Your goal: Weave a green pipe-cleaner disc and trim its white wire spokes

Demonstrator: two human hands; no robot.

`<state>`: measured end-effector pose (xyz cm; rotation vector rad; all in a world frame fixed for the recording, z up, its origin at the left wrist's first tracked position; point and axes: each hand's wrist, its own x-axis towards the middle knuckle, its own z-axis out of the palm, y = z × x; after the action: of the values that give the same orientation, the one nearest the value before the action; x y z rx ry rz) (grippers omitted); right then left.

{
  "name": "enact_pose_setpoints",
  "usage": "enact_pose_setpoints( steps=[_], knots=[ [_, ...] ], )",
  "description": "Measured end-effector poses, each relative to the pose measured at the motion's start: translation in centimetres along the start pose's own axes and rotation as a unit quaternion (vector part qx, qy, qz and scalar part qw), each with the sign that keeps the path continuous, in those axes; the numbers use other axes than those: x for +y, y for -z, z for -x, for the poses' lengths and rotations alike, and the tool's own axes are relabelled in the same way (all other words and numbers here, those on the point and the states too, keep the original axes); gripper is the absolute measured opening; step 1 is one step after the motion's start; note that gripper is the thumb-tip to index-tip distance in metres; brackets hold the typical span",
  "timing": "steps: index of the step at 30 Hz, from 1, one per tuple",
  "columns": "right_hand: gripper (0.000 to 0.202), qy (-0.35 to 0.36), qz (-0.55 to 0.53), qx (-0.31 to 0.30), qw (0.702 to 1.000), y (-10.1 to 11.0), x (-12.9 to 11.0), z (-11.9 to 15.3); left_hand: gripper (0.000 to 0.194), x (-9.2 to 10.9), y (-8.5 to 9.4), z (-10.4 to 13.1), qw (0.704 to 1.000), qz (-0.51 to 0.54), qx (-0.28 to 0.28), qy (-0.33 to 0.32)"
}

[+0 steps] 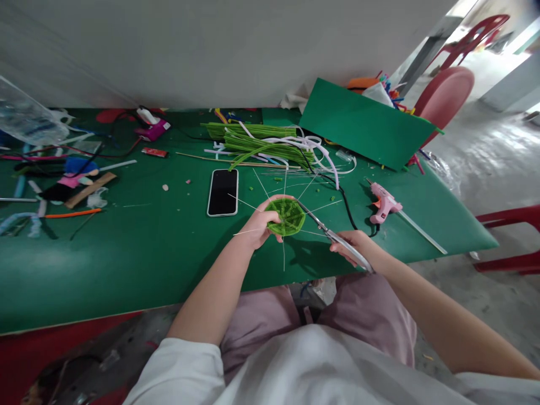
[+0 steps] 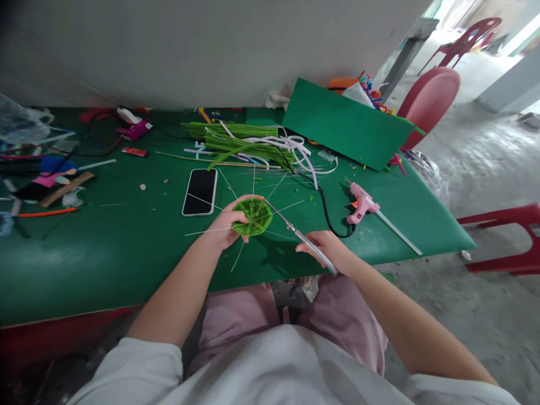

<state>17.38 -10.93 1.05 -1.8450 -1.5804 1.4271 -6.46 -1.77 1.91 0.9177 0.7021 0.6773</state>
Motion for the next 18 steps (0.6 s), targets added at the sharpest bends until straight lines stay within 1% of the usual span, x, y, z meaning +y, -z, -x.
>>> enact_pose_setpoints(
  steps=[6,12,18],
  knots=[
    [0.047,-0.012,-0.04,-0.006,0.999,-0.1,-0.7,0.3,0.062,-0.1,0.0,-0.1,1.0,0.0,-0.007,-0.003],
    [0.048,-0.006,-0.061,-0.02,0.998,-0.3,-0.2,0.0,0.063,0.0,-0.1,0.1,1.0,-0.014,0.005,0.0],
    [0.049,0.022,-0.027,-0.024,0.999,-0.2,0.5,-0.1,0.063,0.0,-0.3,0.3,1.0,-0.025,0.002,-0.007]
  ],
)
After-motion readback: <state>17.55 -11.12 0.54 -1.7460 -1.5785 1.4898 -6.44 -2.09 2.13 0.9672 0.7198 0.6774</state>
